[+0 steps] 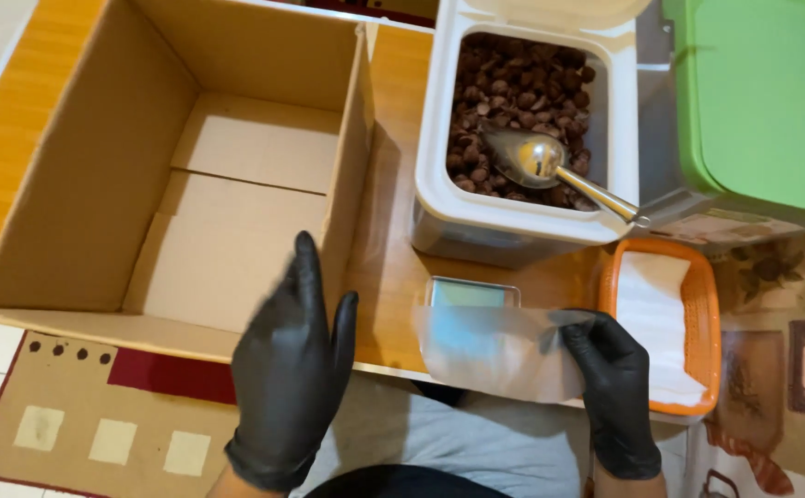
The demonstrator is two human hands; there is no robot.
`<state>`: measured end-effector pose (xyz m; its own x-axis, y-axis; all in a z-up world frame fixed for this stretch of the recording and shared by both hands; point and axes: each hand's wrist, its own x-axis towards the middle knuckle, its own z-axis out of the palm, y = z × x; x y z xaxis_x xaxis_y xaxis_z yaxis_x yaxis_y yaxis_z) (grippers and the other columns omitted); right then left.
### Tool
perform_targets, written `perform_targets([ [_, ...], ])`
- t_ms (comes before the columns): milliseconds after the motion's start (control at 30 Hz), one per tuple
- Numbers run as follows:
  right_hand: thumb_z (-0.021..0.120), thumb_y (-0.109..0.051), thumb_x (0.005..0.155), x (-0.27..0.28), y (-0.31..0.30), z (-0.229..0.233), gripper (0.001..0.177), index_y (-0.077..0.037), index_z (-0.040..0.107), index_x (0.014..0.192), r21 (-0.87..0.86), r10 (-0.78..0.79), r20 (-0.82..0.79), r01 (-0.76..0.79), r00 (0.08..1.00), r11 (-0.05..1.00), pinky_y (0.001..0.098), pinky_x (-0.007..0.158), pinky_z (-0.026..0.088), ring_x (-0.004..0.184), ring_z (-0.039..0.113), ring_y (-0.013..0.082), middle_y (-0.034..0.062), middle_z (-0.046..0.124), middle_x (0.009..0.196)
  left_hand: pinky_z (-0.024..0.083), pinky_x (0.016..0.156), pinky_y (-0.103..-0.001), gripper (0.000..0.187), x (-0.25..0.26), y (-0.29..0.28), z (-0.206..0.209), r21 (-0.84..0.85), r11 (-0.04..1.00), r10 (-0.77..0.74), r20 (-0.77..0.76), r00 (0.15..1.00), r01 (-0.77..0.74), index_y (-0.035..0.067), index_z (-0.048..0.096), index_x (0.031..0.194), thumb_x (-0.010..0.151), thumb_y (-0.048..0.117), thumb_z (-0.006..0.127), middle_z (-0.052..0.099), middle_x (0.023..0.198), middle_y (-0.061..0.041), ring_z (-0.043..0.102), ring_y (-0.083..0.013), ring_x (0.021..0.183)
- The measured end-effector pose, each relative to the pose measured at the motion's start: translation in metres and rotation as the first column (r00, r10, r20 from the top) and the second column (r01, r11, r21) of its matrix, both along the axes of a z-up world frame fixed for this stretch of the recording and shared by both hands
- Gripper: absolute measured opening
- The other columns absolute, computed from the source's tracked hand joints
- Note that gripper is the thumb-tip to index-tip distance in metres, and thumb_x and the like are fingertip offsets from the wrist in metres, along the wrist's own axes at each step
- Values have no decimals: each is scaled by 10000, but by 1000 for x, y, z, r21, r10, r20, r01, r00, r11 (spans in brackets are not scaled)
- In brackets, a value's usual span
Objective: Scooping chocolate chunks from a storage container into a small plastic bag for weighing and packaging.
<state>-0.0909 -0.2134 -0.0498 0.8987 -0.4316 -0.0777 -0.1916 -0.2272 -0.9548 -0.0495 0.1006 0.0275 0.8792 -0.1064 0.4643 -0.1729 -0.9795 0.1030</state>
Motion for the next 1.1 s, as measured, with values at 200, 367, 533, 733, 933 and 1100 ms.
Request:
perform_targets([
  [200,654,-66,981,-1,14,15,146,1,750,1068,15,24,-16,-23,1000,1000,293,924,528,973,670,180,90,762,1049,440,332,-339,821,9,0,-38,165,978,142,-64,988,-130,261,537,1518,746,-16,570,697,1353,-81,500,-194,295],
  [367,659,-67,976,-3,13,7,150,-5,759,1069,0,47,-6,-47,999,999,297,920,526,977,667,182,85,763,1054,470,334,-350,697,22,-19,-33,25,996,85,-119,989,-82,120,591,1444,783,-91,528,660,1343,-263,553,-215,306],
  [533,665,-50,958,-6,14,8,137,1,754,1048,14,28,-24,-28,999,1000,288,932,519,989,665,171,88,772,1073,489,357,-381,783,33,-37,-45,18,995,101,-147,984,-99,68,514,1495,740,-133,563,593,1400,-318,587,-245,359],
  [733,671,-75,956,-10,11,26,153,10,780,1022,9,22,-54,-22,998,1000,297,894,523,908,690,197,114,781,927,256,1181,-700,510,19,-47,16,-11,999,-50,-39,998,49,53,473,1537,1036,139,522,343,1617,-306,296,-547,1492],
  [933,700,-34,900,-14,1,34,119,15,786,966,38,223,-9,-223,975,974,326,886,586,951,738,210,123,808,989,456,1119,-494,661,-3,-75,-3,-637,541,-698,25,716,549,47,482,1469,964,416,696,596,1469,-147,562,-373,1373],
  [1100,791,-92,872,5,13,41,92,-10,751,866,33,292,-135,-290,947,956,281,701,529,772,643,127,55,726,778,478,658,-288,138,11,-84,-43,-887,447,-769,-317,555,113,135,727,926,933,273,720,752,802,-17,639,-103,702],
])
